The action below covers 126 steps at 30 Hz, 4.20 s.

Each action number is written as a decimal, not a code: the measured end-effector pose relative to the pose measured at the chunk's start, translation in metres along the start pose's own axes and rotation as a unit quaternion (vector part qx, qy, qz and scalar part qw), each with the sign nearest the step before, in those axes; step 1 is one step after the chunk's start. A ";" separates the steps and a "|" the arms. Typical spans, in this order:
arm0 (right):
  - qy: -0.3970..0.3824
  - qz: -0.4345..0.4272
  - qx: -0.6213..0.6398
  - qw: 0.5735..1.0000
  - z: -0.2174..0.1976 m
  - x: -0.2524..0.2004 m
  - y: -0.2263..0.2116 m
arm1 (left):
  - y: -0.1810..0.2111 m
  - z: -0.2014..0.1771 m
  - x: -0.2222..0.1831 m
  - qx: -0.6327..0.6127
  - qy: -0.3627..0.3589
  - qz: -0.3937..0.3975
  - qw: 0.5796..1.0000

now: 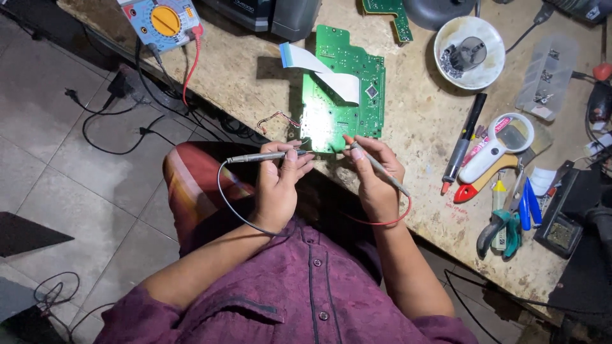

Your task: Repairing a printed circuit board by testing components with a multimeter, soldering connections, and trimming wires.

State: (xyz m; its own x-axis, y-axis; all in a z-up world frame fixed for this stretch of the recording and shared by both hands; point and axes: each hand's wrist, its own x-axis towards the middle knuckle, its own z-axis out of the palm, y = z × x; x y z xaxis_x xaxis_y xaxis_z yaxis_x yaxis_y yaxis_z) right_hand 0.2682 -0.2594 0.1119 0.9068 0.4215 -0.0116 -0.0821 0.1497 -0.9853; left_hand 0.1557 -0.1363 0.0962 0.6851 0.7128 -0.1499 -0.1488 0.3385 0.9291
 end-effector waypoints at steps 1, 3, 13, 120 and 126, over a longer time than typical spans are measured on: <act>-0.006 -0.008 -0.022 1.000 0.001 0.001 -0.001 | 0.001 0.000 0.002 -0.005 -0.005 -0.007 1.000; -0.019 -0.017 -0.048 0.999 0.004 0.001 -0.001 | 0.001 -0.001 0.004 -0.019 -0.009 -0.012 1.000; -0.048 -0.071 -0.099 0.991 0.011 -0.003 -0.003 | 0.003 -0.005 0.008 -0.013 -0.022 -0.014 1.000; -0.074 -0.179 -0.110 0.975 0.016 0.009 0.012 | 0.004 0.000 0.009 -0.018 0.007 -0.008 1.000; -0.083 -0.164 -0.078 0.980 0.009 0.011 0.020 | 0.000 0.005 0.006 -0.019 -0.017 -0.012 1.000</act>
State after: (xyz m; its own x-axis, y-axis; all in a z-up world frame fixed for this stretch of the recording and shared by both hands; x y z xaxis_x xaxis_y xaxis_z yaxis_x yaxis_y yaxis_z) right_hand 0.2728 -0.2439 0.0937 0.7931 0.5154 0.3246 0.2773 0.1689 -0.9458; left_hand 0.1635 -0.1351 0.0966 0.7125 0.6831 -0.1606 -0.1583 0.3794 0.9116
